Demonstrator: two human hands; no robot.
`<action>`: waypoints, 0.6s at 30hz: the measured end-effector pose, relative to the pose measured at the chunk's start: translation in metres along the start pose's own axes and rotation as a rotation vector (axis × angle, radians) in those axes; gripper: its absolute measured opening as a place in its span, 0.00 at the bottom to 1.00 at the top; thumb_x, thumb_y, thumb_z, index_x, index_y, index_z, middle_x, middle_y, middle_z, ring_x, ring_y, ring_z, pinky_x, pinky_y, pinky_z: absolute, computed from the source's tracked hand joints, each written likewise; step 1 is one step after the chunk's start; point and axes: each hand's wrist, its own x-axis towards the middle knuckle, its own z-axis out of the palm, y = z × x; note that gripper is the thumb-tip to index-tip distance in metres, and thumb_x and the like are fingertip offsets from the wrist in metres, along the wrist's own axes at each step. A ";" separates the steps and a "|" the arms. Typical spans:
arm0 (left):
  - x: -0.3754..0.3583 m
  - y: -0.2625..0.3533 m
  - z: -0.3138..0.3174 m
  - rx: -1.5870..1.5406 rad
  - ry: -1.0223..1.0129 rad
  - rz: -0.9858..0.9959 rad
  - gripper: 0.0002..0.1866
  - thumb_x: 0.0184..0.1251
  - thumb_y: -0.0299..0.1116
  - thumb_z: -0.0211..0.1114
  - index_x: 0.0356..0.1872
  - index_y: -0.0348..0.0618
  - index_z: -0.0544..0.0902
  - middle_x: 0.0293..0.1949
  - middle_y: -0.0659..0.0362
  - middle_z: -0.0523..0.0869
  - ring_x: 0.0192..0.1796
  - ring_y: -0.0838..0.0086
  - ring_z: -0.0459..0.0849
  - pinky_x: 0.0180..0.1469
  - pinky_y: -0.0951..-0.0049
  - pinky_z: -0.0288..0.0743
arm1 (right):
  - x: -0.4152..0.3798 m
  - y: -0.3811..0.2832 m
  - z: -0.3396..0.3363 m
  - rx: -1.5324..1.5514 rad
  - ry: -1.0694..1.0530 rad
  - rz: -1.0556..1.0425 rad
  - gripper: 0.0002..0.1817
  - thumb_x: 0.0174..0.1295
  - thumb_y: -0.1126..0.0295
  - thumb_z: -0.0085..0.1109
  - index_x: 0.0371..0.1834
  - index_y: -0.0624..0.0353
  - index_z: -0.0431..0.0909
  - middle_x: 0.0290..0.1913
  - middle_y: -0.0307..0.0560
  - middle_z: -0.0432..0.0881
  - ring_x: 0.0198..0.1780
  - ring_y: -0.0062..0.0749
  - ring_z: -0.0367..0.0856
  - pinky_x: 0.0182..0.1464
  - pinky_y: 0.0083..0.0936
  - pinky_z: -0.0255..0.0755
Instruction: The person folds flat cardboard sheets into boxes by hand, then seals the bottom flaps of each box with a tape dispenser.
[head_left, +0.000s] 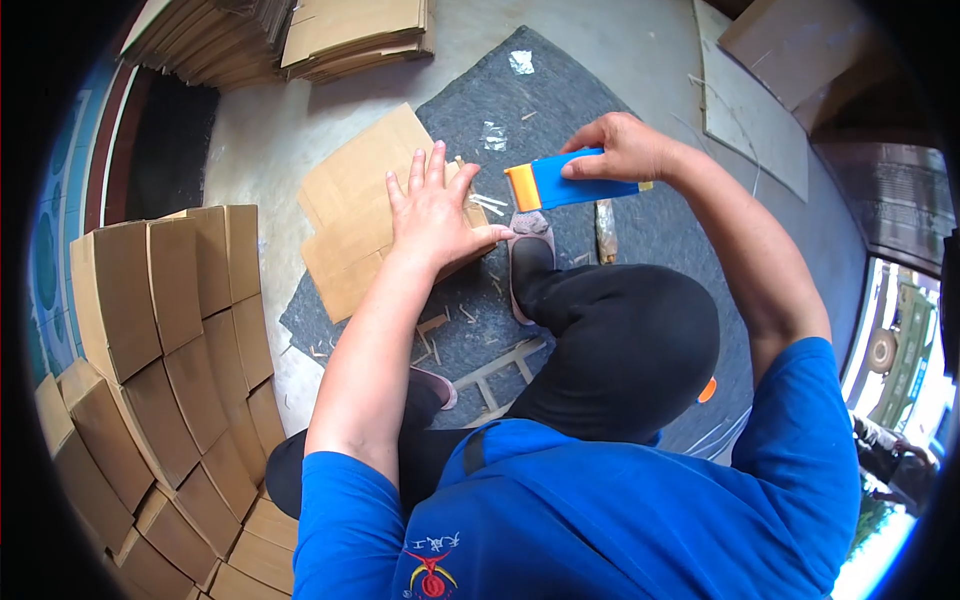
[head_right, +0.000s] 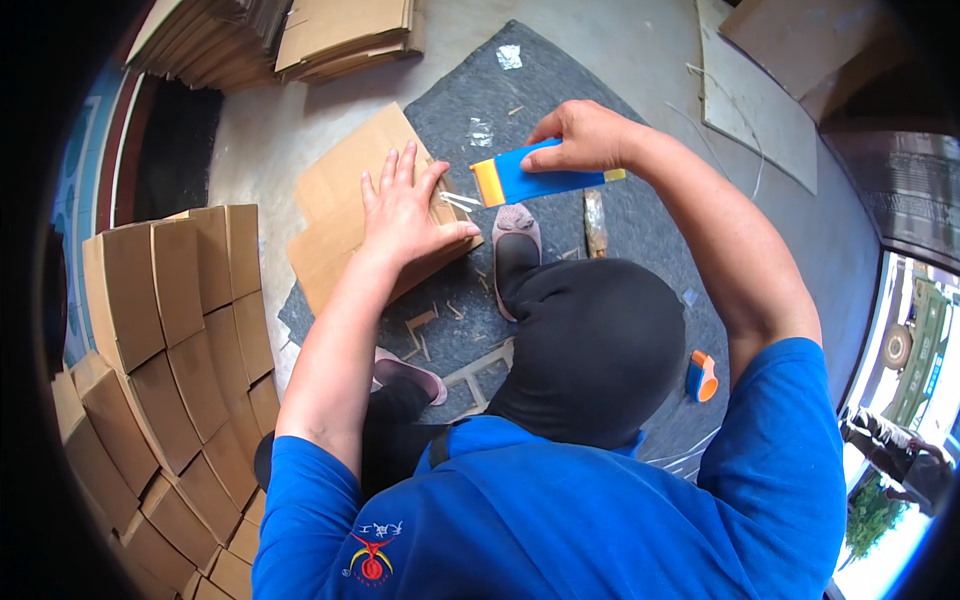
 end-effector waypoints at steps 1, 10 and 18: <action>-0.002 0.001 0.000 0.005 -0.006 -0.008 0.53 0.36 0.75 0.72 0.68 0.61 0.75 0.79 0.47 0.55 0.81 0.52 0.49 0.76 0.32 0.37 | -0.003 -0.002 -0.002 0.007 -0.001 0.005 0.29 0.58 0.46 0.68 0.53 0.58 0.86 0.45 0.53 0.88 0.48 0.39 0.87 0.53 0.35 0.80; 0.004 -0.005 0.012 -0.091 0.062 -0.024 0.37 0.38 0.59 0.77 0.53 0.53 0.81 0.70 0.47 0.68 0.77 0.51 0.59 0.71 0.40 0.50 | -0.002 -0.011 -0.026 -0.112 0.008 0.081 0.30 0.57 0.43 0.67 0.53 0.56 0.87 0.46 0.55 0.88 0.46 0.43 0.89 0.51 0.37 0.83; 0.004 -0.007 0.012 -0.112 0.048 0.006 0.42 0.35 0.62 0.79 0.54 0.51 0.80 0.68 0.48 0.70 0.76 0.52 0.61 0.71 0.40 0.50 | 0.026 -0.029 0.004 -0.390 -0.038 0.121 0.26 0.55 0.45 0.65 0.47 0.53 0.89 0.42 0.52 0.89 0.44 0.44 0.89 0.50 0.37 0.82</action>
